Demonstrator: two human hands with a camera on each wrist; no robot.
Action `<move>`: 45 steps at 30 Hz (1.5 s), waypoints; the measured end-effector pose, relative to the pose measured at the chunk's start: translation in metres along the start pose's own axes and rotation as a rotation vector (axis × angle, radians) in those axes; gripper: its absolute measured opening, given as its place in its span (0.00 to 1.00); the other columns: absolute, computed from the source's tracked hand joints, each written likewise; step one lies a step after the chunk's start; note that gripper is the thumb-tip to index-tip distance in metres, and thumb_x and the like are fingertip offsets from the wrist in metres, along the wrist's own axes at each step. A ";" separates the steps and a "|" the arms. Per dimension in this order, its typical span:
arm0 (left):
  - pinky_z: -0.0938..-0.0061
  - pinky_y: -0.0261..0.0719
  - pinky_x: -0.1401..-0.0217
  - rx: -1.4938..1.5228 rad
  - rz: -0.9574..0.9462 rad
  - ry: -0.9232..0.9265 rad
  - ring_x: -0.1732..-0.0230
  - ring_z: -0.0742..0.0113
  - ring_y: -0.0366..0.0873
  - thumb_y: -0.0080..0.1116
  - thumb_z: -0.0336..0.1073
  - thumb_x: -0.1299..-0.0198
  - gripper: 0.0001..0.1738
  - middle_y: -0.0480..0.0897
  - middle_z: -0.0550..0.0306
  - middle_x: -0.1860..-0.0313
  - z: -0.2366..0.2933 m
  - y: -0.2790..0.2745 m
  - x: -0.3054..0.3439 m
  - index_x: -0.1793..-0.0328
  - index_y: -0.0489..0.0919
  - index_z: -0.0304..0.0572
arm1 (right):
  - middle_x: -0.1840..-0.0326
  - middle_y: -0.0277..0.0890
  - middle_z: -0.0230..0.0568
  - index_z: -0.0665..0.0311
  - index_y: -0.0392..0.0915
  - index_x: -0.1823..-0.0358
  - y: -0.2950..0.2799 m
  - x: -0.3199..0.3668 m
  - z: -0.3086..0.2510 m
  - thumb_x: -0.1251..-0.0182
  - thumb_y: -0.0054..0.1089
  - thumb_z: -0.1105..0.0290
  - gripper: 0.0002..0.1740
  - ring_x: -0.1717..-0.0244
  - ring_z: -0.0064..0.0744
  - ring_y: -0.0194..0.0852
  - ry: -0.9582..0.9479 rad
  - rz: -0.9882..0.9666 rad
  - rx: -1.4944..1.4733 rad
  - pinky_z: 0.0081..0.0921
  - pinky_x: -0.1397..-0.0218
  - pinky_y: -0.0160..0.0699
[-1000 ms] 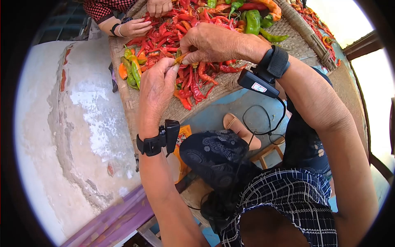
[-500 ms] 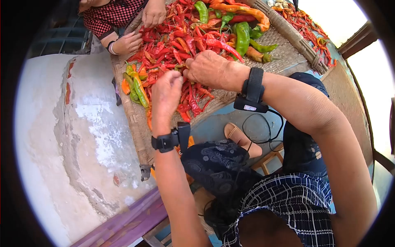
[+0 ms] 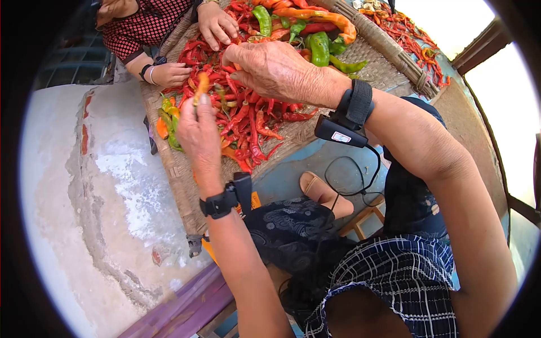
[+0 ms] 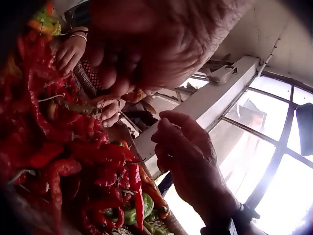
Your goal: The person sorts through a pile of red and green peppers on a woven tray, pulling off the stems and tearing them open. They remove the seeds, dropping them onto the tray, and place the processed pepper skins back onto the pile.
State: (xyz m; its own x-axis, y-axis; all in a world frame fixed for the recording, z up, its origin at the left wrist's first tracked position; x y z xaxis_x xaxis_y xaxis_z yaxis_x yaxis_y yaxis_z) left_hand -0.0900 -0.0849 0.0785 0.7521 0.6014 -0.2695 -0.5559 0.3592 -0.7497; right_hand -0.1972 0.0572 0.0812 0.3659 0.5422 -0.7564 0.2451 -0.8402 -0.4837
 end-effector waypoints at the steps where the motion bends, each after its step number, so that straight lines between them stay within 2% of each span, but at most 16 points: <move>1: 0.75 0.77 0.61 -0.008 0.040 0.000 0.66 0.71 0.78 0.52 0.45 0.29 0.20 0.83 0.57 0.67 -0.004 -0.012 -0.017 0.47 0.80 0.33 | 0.71 0.77 0.49 0.66 0.72 0.64 0.000 0.003 -0.002 0.43 0.62 0.71 0.09 0.68 0.47 0.83 0.002 -0.004 0.002 0.41 0.72 0.81; 4: 0.76 0.77 0.55 -0.098 0.243 0.228 0.60 0.71 0.79 0.53 0.45 0.29 0.22 0.84 0.55 0.61 -0.001 -0.044 -0.067 0.42 0.79 0.34 | 0.68 0.78 0.46 0.65 0.77 0.66 0.031 0.023 -0.031 0.44 0.61 0.72 0.06 0.66 0.45 0.84 -0.218 -0.358 0.060 0.39 0.71 0.82; 6: 0.76 0.77 0.50 -0.420 0.361 0.351 0.55 0.71 0.79 0.55 0.43 0.30 0.23 0.83 0.54 0.54 0.017 -0.050 -0.079 0.38 0.77 0.33 | 0.60 0.77 0.41 0.63 0.79 0.60 0.053 0.043 -0.039 0.44 0.60 0.71 0.10 0.57 0.42 0.82 -0.281 -0.494 0.190 0.35 0.65 0.84; 10: 0.76 0.76 0.46 -0.015 0.027 0.227 0.51 0.71 0.78 0.56 0.37 0.31 0.21 0.82 0.52 0.50 0.028 -0.015 -0.065 0.37 0.76 0.30 | 0.55 0.75 0.38 0.64 0.79 0.58 0.077 0.063 -0.034 0.44 0.59 0.70 0.12 0.50 0.40 0.78 -0.263 -0.740 0.358 0.33 0.61 0.84; 11: 0.77 0.75 0.46 0.119 -0.039 0.216 0.51 0.72 0.78 0.54 0.36 0.30 0.19 0.83 0.53 0.51 0.008 -0.001 -0.068 0.39 0.77 0.31 | 0.55 0.75 0.38 0.64 0.79 0.58 0.077 0.062 -0.033 0.44 0.59 0.70 0.12 0.50 0.40 0.78 -0.263 -0.738 0.358 0.33 0.61 0.84; 13: 0.79 0.76 0.49 -0.080 -0.029 0.237 0.53 0.74 0.78 0.53 0.37 0.29 0.17 0.83 0.54 0.53 0.014 0.008 -0.040 0.41 0.78 0.33 | 0.56 0.75 0.40 0.65 0.79 0.59 0.069 0.056 -0.031 0.45 0.60 0.71 0.12 0.52 0.42 0.79 -0.259 -0.650 0.336 0.34 0.60 0.84; 17: 0.80 0.75 0.55 0.239 -0.274 -0.048 0.59 0.79 0.76 0.54 0.39 0.29 0.16 0.83 0.58 0.57 -0.018 0.046 0.013 0.43 0.80 0.35 | 0.56 0.75 0.42 0.66 0.79 0.60 0.061 0.048 -0.018 0.48 0.62 0.72 0.12 0.54 0.43 0.80 -0.163 -0.599 0.204 0.36 0.62 0.84; 20: 0.80 0.75 0.57 0.155 -0.334 -0.088 0.60 0.77 0.77 0.54 0.40 0.29 0.18 0.83 0.59 0.58 -0.010 0.063 0.047 0.41 0.78 0.35 | 0.59 0.74 0.43 0.66 0.76 0.64 0.045 0.034 -0.011 0.50 0.66 0.72 0.12 0.57 0.44 0.81 -0.013 -0.496 0.038 0.38 0.67 0.83; 22: 0.81 0.75 0.59 0.442 -0.266 -0.049 0.62 0.76 0.77 0.54 0.40 0.28 0.18 0.84 0.60 0.60 -0.007 0.068 0.056 0.40 0.77 0.35 | 0.61 0.75 0.43 0.66 0.76 0.64 0.041 0.035 -0.018 0.49 0.66 0.72 0.11 0.59 0.45 0.81 -0.097 -0.415 0.030 0.39 0.67 0.83; 24: 0.81 0.75 0.59 0.437 -0.251 -0.081 0.63 0.76 0.77 0.54 0.40 0.28 0.18 0.84 0.60 0.61 -0.011 0.065 0.058 0.41 0.76 0.35 | 0.65 0.75 0.42 0.65 0.74 0.61 0.034 0.034 -0.028 0.49 0.66 0.71 0.14 0.62 0.46 0.81 -0.211 -0.289 0.010 0.41 0.70 0.82; 29: 0.77 0.80 0.58 0.377 -0.220 -0.085 0.62 0.72 0.81 0.51 0.30 0.29 0.12 0.83 0.54 0.61 -0.009 0.035 0.043 0.44 0.76 0.32 | 0.68 0.76 0.44 0.65 0.69 0.56 0.042 0.041 -0.010 0.46 0.64 0.71 0.18 0.65 0.48 0.81 -0.090 -0.444 0.101 0.42 0.71 0.79; 34: 0.75 0.80 0.54 0.405 0.268 0.118 0.59 0.66 0.82 0.52 0.35 0.30 0.18 0.85 0.53 0.58 -0.026 -0.044 -0.039 0.37 0.74 0.36 | 0.69 0.78 0.46 0.65 0.70 0.50 0.043 0.043 -0.001 0.43 0.60 0.72 0.19 0.68 0.49 0.82 -0.041 -0.552 0.207 0.45 0.71 0.78; 35: 0.75 0.80 0.54 0.407 0.266 0.119 0.59 0.66 0.82 0.52 0.35 0.30 0.18 0.85 0.53 0.58 -0.042 -0.044 -0.057 0.37 0.74 0.36 | 0.69 0.78 0.46 0.65 0.71 0.50 0.044 0.044 -0.001 0.43 0.60 0.72 0.19 0.68 0.48 0.83 -0.030 -0.576 0.210 0.44 0.70 0.78; 38: 0.70 0.79 0.50 0.101 0.208 0.141 0.56 0.59 0.84 0.57 0.40 0.33 0.21 0.86 0.50 0.59 -0.079 -0.027 -0.080 0.38 0.76 0.37 | 0.68 0.78 0.45 0.65 0.74 0.54 0.049 0.046 -0.002 0.44 0.61 0.72 0.15 0.68 0.47 0.83 -0.057 -0.573 0.230 0.43 0.70 0.79; 40: 0.67 0.78 0.48 -0.313 -0.191 -0.074 0.56 0.56 0.84 0.61 0.43 0.38 0.22 0.86 0.47 0.60 -0.115 0.015 -0.077 0.44 0.80 0.37 | 0.68 0.79 0.45 0.65 0.75 0.56 0.049 0.044 -0.001 0.44 0.61 0.72 0.13 0.67 0.47 0.83 -0.052 -0.589 0.223 0.42 0.69 0.80; 45: 0.68 0.79 0.54 -0.359 -0.212 -0.122 0.61 0.60 0.84 0.63 0.41 0.40 0.16 0.86 0.48 0.64 -0.089 0.036 -0.038 0.53 0.82 0.38 | 0.67 0.80 0.45 0.65 0.77 0.60 0.050 0.041 -0.003 0.44 0.61 0.72 0.11 0.67 0.46 0.84 -0.042 -0.661 0.215 0.41 0.69 0.81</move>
State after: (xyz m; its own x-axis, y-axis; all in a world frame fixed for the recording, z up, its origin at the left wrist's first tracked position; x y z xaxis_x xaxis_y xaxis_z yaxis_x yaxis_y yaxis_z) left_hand -0.1070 -0.1578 0.0076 0.7768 0.6290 -0.0295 -0.2187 0.2256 -0.9494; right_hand -0.1669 0.0372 0.0272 0.1657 0.9433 -0.2875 0.2194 -0.3195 -0.9218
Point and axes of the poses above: each hand's wrist, its own x-axis away from the middle knuckle, its own y-axis out of the palm, z = x × y, the point moved 9 cm from there along -x, towards the middle knuckle
